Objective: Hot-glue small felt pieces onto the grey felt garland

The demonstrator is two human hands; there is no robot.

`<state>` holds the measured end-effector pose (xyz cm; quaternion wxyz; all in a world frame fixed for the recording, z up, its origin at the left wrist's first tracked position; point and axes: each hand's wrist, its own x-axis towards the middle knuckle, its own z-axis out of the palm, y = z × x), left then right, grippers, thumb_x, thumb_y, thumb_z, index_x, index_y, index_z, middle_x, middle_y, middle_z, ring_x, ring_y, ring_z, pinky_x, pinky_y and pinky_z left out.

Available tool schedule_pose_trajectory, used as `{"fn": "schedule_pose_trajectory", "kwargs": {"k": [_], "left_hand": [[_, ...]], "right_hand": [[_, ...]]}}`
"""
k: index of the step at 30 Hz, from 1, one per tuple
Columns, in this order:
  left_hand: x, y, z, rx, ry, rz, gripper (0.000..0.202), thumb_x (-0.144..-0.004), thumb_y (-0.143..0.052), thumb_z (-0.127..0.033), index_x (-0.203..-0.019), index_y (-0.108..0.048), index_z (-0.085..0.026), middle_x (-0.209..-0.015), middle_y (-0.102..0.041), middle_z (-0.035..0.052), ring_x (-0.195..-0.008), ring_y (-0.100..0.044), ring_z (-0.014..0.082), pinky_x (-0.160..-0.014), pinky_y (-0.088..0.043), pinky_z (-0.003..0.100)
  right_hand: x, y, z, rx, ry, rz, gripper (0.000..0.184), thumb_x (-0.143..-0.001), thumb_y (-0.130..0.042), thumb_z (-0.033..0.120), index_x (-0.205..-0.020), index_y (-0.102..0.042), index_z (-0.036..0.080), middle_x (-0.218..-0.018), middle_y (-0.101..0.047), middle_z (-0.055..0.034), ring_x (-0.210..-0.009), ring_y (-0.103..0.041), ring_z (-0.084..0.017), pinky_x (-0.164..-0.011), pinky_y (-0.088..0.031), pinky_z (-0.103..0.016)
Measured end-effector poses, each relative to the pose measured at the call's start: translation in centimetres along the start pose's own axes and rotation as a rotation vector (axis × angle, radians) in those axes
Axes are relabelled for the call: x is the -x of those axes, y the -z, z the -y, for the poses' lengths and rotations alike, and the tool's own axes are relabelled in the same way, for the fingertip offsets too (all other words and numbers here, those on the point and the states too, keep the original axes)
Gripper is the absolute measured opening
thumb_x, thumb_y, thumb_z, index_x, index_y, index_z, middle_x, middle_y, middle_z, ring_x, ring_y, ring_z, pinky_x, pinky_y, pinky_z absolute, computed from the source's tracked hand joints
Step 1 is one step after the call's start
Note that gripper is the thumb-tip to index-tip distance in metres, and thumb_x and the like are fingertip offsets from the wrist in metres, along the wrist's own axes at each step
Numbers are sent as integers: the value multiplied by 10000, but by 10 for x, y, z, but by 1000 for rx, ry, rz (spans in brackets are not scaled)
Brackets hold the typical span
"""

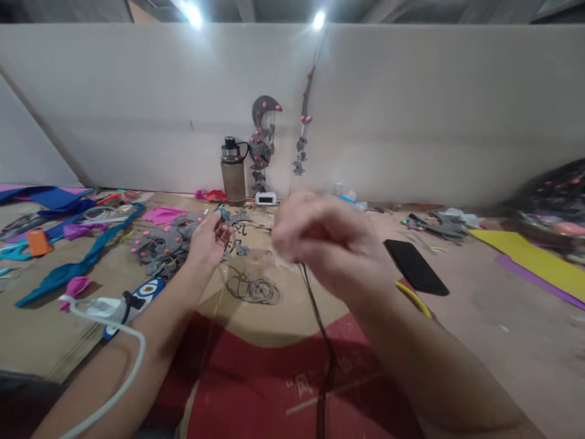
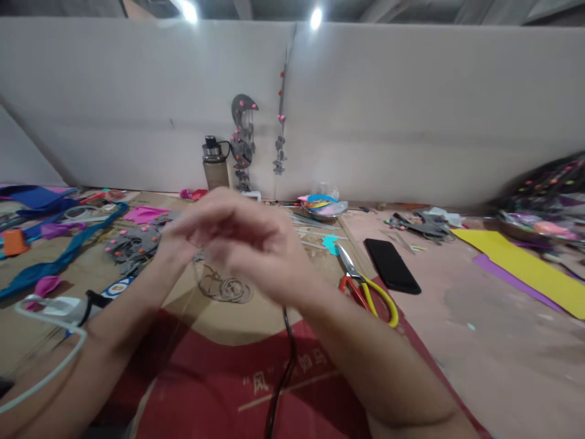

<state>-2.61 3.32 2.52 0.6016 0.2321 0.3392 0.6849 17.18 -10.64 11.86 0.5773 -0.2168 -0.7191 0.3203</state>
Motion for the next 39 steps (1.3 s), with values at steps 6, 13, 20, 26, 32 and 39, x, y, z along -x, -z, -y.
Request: {"fn": "schedule_pose_trajectory", "kwargs": {"k": [6,13,20,26,32,39], "left_hand": [[3,2,-1,-108,-155,91,156,-648,-719,-217,-715,-593,-154,-508,-515,-67,-436,-484,53,-489,-490,180],[12,-4,2,-187,-222,58,205,-582,-776,-218,-700,-628,-140,-504,-485,-72,-410,-394,24,-361,-282,132],[15,-5,4,-180,-158,56,217,-575,-786,-203,-707,-633,-124,-526,-493,-68,-408,-371,12,-362,-230,138],[11,0,4,-163,-103,61,220,-574,-787,-227,-694,-641,-114,-527,-533,-39,-447,-443,31,-405,-311,136],[12,-1,3,-116,-69,14,164,-583,-774,-172,-694,-666,-120,-566,-586,-25,-493,-519,51,-465,-415,146],[13,-1,2,-93,-48,63,156,-606,-772,-178,-697,-660,-119,-592,-606,-11,-526,-560,59,-500,-465,147]], "right_hand": [[-7,41,-124,885,-507,-72,209,-802,-511,328,-681,-587,174,-679,-617,-61,-716,-595,-193,-691,-452,-322],[37,44,-200,931,-631,-119,402,-631,-722,375,-514,-359,247,-504,-499,-38,-672,-619,-257,-603,-452,-353],[25,50,-197,766,-658,-137,156,-658,-608,245,-566,-484,230,-465,-493,5,-477,-535,-180,-455,-411,-285],[5,14,-143,383,-561,-273,238,-769,-460,271,-988,-494,186,-750,-590,-4,-563,-602,-144,-503,-475,-267],[8,-18,-115,11,-379,-136,246,-806,-497,300,-1019,-494,176,-1009,-616,-73,-714,-594,-131,-568,-539,-268],[12,-12,-115,334,-336,-78,230,-859,-466,328,-1031,-534,191,-891,-626,-43,-592,-527,-116,-559,-483,-256]]}}
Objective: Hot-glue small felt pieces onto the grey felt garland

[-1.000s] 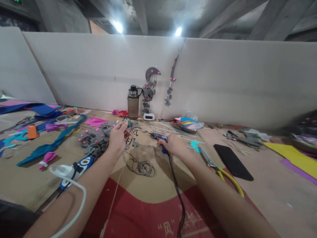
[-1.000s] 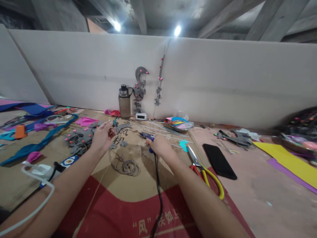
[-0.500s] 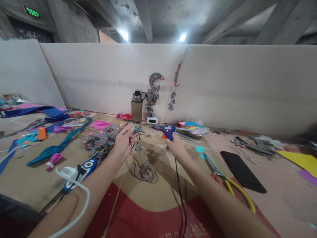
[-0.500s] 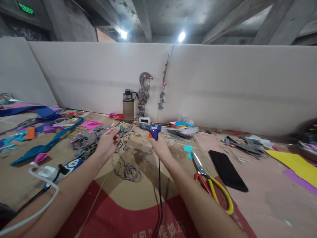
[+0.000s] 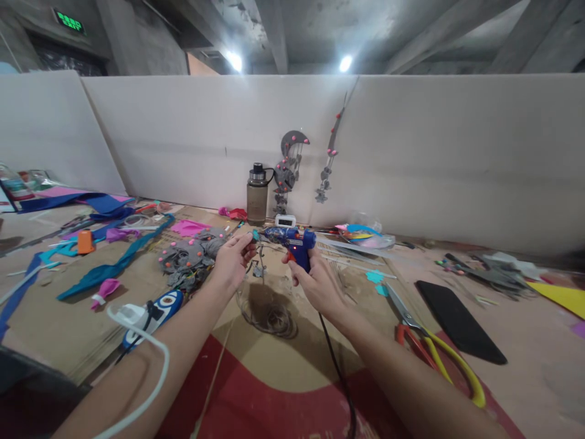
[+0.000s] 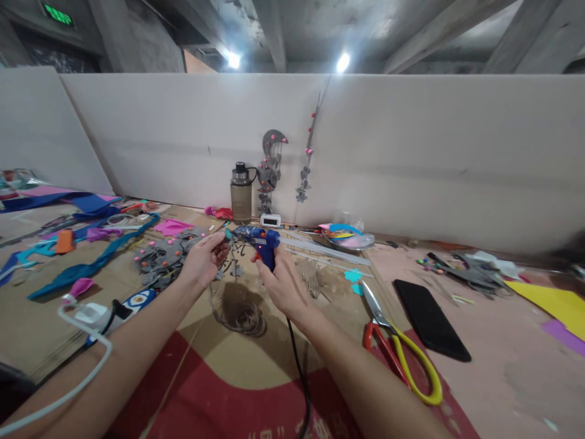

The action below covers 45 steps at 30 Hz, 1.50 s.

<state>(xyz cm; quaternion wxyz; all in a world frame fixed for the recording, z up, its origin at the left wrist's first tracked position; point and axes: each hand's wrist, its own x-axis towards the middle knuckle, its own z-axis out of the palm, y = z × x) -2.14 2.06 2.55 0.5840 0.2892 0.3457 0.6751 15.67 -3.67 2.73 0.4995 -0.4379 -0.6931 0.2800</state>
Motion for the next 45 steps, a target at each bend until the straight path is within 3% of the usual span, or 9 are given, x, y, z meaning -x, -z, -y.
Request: {"fn": "schedule_pose_trajectory", "kwargs": {"k": [4,14,45], "left_hand": [[0,0,0,1,5,8,148,-612,-766,-171,-696,-653,-126,-589,-604,-12,-520,-561,61,-500,-472,151],[7,-7,-2,-26,-20,59,190,-586,-804,-204,-679,-658,-125,-581,-609,-10,-527,-570,63,-528,-480,158],[5,-5,-1,-15,-54,123,252,-546,-816,-242,-700,-671,-105,-582,-620,0,-532,-578,73,-541,-485,172]], "right_hand": [[0,2,0,184,42,-1,223,-874,-453,360,-959,-566,187,-872,-634,-65,-706,-567,-171,-645,-470,-292],[2,-3,-2,236,126,-56,220,-870,-450,311,-1025,-545,185,-937,-622,-75,-821,-564,-208,-782,-459,-351],[2,-8,-7,295,89,-78,290,-865,-464,318,-1110,-530,176,-1002,-632,-108,-883,-582,-230,-803,-466,-380]]}}
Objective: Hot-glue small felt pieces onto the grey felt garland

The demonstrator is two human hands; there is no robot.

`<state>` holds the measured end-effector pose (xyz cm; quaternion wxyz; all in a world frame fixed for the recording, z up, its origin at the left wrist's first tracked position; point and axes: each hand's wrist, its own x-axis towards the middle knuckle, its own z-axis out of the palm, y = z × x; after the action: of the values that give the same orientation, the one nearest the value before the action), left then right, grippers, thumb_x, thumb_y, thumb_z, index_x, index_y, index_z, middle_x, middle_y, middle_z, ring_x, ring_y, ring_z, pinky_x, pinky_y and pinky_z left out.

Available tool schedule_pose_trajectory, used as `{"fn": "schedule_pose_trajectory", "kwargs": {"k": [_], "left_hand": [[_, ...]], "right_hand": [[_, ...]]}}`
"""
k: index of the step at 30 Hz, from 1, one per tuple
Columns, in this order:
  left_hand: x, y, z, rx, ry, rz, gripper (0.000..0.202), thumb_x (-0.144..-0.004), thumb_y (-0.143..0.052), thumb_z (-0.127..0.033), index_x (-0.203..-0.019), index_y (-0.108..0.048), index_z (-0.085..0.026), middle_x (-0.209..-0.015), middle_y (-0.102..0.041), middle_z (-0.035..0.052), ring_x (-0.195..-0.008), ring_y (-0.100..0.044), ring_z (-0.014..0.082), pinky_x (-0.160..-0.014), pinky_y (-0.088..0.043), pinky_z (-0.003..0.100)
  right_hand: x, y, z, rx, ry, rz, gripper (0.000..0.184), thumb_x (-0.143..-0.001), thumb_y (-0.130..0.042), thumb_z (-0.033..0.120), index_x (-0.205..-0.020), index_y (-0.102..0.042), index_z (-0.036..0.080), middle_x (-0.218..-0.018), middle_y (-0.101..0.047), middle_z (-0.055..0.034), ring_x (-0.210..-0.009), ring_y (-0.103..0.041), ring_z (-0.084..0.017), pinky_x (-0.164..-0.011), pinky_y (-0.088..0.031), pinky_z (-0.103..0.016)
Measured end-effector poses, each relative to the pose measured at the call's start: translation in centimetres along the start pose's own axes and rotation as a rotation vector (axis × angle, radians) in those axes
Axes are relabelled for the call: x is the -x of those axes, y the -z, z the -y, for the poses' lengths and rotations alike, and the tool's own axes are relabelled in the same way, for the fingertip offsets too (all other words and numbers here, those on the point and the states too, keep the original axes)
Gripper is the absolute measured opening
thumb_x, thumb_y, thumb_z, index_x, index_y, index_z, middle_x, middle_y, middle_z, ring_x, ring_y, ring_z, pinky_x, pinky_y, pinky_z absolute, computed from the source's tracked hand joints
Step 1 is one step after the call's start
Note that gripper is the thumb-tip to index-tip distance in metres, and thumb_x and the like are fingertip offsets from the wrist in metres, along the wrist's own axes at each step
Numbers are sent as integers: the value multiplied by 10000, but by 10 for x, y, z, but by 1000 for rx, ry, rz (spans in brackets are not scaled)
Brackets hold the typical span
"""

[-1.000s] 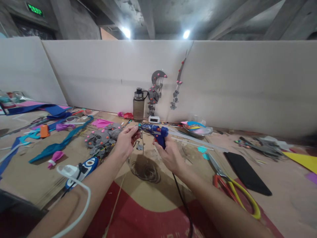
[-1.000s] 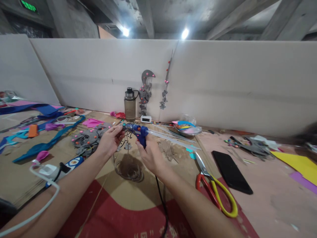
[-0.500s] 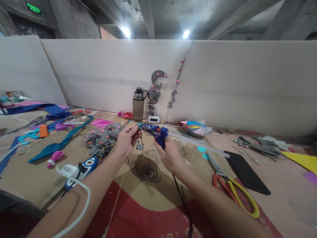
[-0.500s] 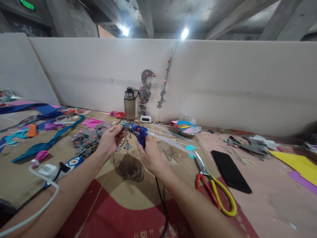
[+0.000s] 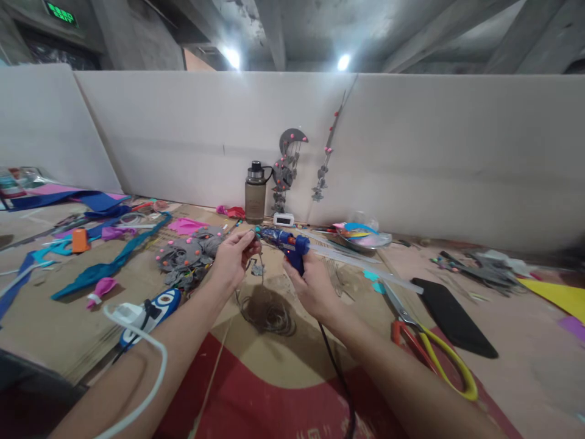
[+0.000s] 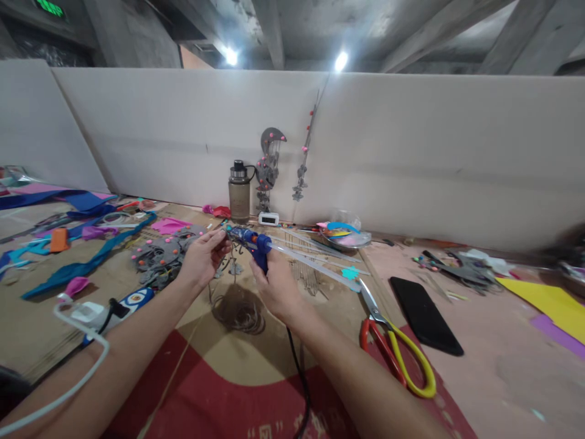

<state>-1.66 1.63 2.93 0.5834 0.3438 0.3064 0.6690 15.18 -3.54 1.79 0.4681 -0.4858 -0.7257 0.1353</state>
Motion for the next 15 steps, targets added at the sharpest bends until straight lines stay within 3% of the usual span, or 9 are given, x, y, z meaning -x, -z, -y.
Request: {"fn": "schedule_pose_trajectory", "kwargs": {"k": [15], "left_hand": [[0,-1,0,0,-13,-19,255,-534,-815,-232,-701,-669,-107,-593,-625,-1,-529,-578,73,-532,-485,174]], "right_hand": [[1,0,2,-21,-6,-32,290,-860,-471,308,-1113,-539,185,-982,-632,-100,-865,-584,-230,-779,-464,-373]]}}
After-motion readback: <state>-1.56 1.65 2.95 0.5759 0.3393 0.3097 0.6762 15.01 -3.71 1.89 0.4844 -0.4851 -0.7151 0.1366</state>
